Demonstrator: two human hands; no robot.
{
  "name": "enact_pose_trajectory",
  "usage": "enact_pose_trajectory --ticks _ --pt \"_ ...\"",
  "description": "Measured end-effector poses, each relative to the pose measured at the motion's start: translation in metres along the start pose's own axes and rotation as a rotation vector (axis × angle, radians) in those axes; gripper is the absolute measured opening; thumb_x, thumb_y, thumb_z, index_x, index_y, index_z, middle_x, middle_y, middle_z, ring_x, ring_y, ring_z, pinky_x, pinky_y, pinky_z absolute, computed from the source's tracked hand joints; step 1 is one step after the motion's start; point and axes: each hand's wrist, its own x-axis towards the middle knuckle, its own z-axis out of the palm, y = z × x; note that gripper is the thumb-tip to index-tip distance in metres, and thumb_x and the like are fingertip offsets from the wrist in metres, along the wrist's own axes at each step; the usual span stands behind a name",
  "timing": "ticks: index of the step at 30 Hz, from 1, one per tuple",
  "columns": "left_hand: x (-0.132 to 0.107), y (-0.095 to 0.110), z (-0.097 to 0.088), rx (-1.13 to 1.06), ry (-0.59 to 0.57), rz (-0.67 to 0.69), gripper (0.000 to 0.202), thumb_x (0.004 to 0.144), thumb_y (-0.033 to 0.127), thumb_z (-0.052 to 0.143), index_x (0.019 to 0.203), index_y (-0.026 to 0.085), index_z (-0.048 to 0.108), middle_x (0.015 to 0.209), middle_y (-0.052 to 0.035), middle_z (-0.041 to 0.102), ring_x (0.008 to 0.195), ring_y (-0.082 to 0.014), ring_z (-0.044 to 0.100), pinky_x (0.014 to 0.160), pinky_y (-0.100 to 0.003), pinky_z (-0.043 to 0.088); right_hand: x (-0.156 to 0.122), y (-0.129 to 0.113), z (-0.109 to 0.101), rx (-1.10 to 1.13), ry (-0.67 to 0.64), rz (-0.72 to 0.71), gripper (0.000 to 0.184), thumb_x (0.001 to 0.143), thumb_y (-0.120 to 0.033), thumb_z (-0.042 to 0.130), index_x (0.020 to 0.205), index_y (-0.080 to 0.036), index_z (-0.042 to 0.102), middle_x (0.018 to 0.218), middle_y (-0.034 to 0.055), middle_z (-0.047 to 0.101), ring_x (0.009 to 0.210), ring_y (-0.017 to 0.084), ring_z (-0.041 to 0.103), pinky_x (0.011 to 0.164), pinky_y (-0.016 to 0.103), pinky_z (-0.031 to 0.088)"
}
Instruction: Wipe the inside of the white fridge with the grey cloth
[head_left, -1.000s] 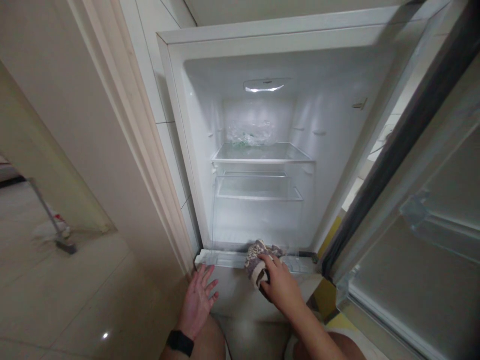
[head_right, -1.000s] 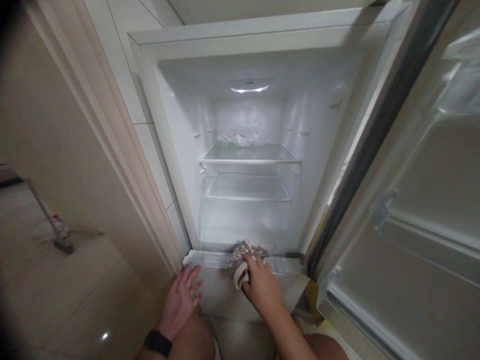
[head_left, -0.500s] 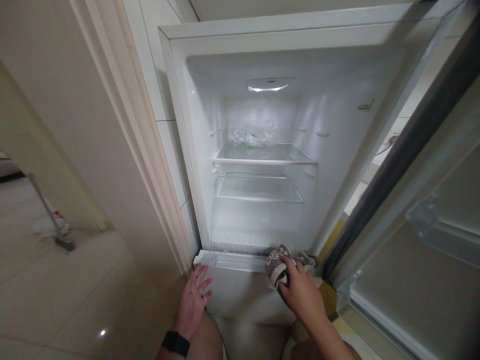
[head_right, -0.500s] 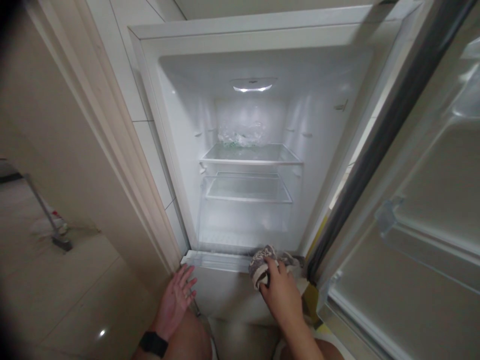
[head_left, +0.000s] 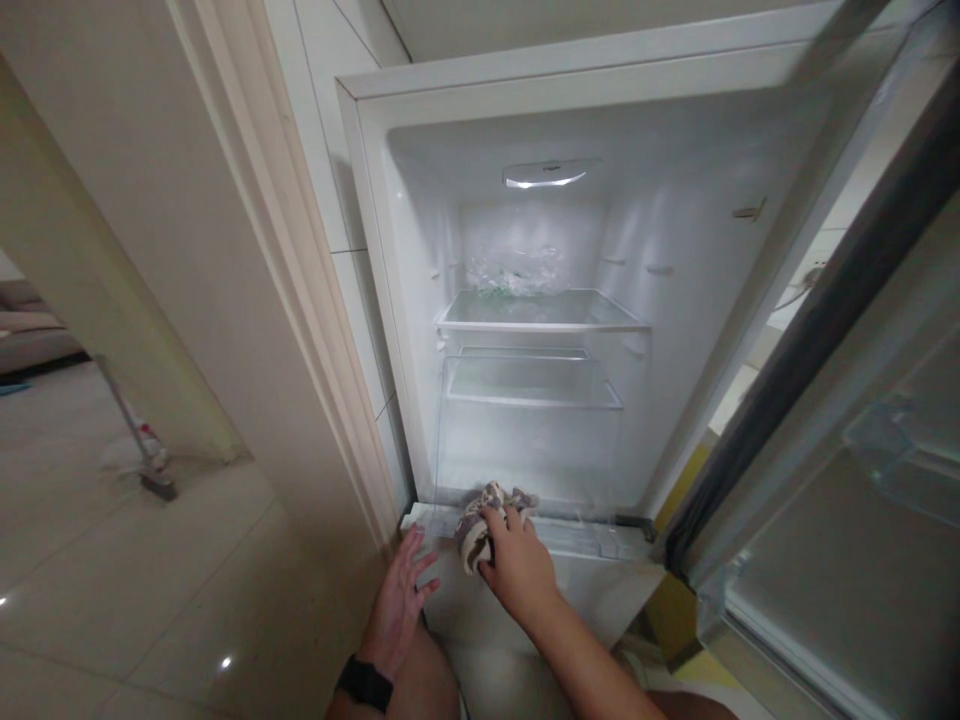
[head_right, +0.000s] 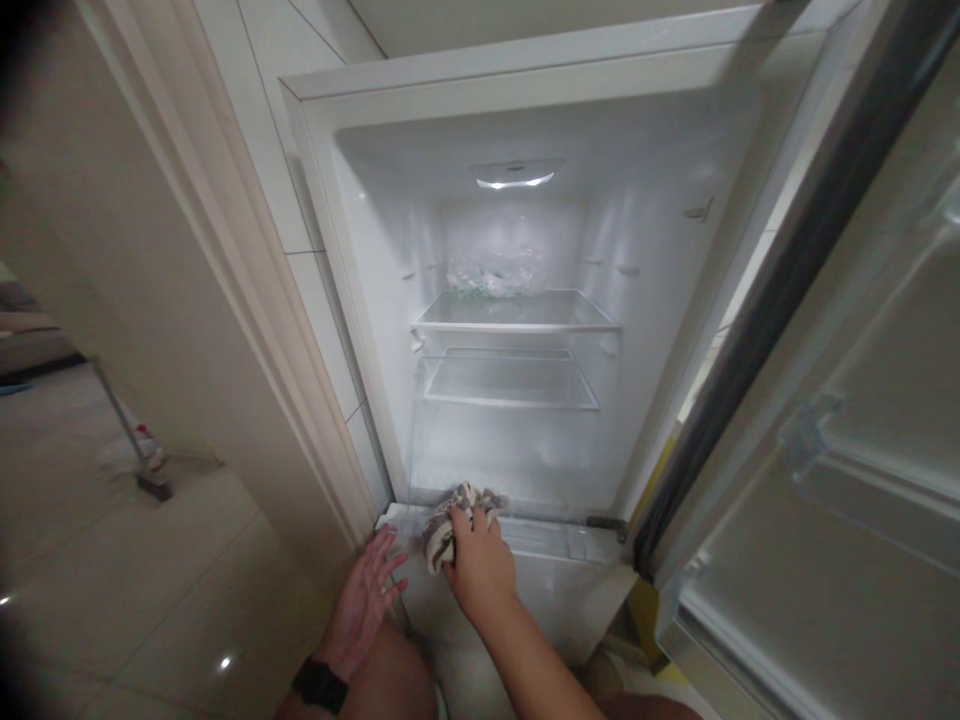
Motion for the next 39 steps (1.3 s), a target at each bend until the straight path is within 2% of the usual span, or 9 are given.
enact_pose_trajectory --ticks 5,11,17,23,28,31,34,39 --pt "0.001 0.001 -0.001 0.009 -0.027 -0.010 0.055 0.100 0.056 0.047 0.151 0.035 0.050 0.169 0.0001 0.031 0.137 -0.0290 0.049 0.093 -0.037 0.050 0.002 -0.008 0.006 0.006 -0.006 -0.014 0.080 0.070 -0.022 0.077 0.145 -0.033 0.049 0.150 0.0098 0.051 0.125 0.037 0.056 0.094 0.045 0.055" --pt "0.002 0.001 -0.002 0.004 -0.012 -0.014 0.056 0.100 0.056 0.047 0.151 0.033 0.049 0.169 0.0004 0.031 0.137 -0.0291 0.047 0.094 -0.038 0.050 -0.006 0.008 0.005 0.059 -0.014 -0.015 0.081 0.070 -0.019 0.073 0.145 -0.035 0.048 0.150 0.0070 0.051 0.125 0.035 0.055 0.097 0.044 0.052" --pt "0.000 0.003 -0.002 -0.035 -0.030 -0.003 0.055 0.100 0.057 0.047 0.148 0.032 0.052 0.169 -0.0016 0.030 0.143 -0.0295 0.042 0.097 -0.041 0.049 -0.015 0.039 -0.007 0.103 0.004 -0.008 0.073 0.071 -0.014 0.063 0.141 -0.034 0.050 0.147 0.0044 0.053 0.123 0.030 0.057 0.099 0.040 0.050" --pt "0.003 0.004 -0.006 -0.037 -0.046 -0.001 0.055 0.101 0.057 0.045 0.149 0.032 0.051 0.169 -0.0016 0.030 0.143 -0.0296 0.042 0.099 -0.042 0.048 -0.026 0.079 -0.026 0.077 -0.004 0.084 0.071 0.074 -0.014 0.058 0.141 -0.032 0.050 0.146 0.0050 0.054 0.121 0.030 0.059 0.098 0.041 0.049" --pt "0.002 0.002 -0.006 -0.040 -0.039 -0.006 0.053 0.100 0.055 0.047 0.149 0.034 0.052 0.169 -0.0014 0.031 0.143 -0.0299 0.043 0.100 -0.042 0.048 -0.035 0.116 -0.037 0.076 0.011 0.132 0.066 0.077 -0.018 0.056 0.142 -0.028 0.048 0.143 0.0092 0.055 0.126 0.029 0.058 0.105 0.042 0.045" --pt "0.002 0.001 -0.007 -0.044 -0.038 -0.004 0.052 0.100 0.054 0.047 0.147 0.034 0.053 0.168 -0.0014 0.032 0.142 -0.0299 0.043 0.099 -0.041 0.048 -0.038 0.129 -0.042 0.067 0.018 0.150 0.065 0.079 -0.021 0.054 0.143 -0.027 0.047 0.141 0.0108 0.055 0.125 0.029 0.059 0.106 0.043 0.045" --pt "0.002 0.000 -0.008 -0.048 -0.037 -0.004 0.051 0.100 0.053 0.047 0.147 0.034 0.053 0.168 -0.0004 0.033 0.142 -0.0294 0.044 0.097 -0.040 0.049 -0.040 0.131 -0.045 0.046 0.021 0.161 0.065 0.080 -0.024 0.054 0.144 -0.027 0.047 0.141 0.0116 0.055 0.122 0.031 0.060 0.103 0.044 0.047" --pt "0.003 -0.001 -0.007 -0.044 -0.043 0.001 0.052 0.099 0.053 0.048 0.148 0.034 0.053 0.169 -0.0006 0.031 0.142 -0.0299 0.044 0.096 -0.040 0.050 -0.039 0.120 -0.045 -0.018 0.037 0.141 0.067 0.079 -0.025 0.056 0.146 -0.028 0.046 0.141 0.0129 0.056 0.120 0.032 0.061 0.099 0.044 0.048"
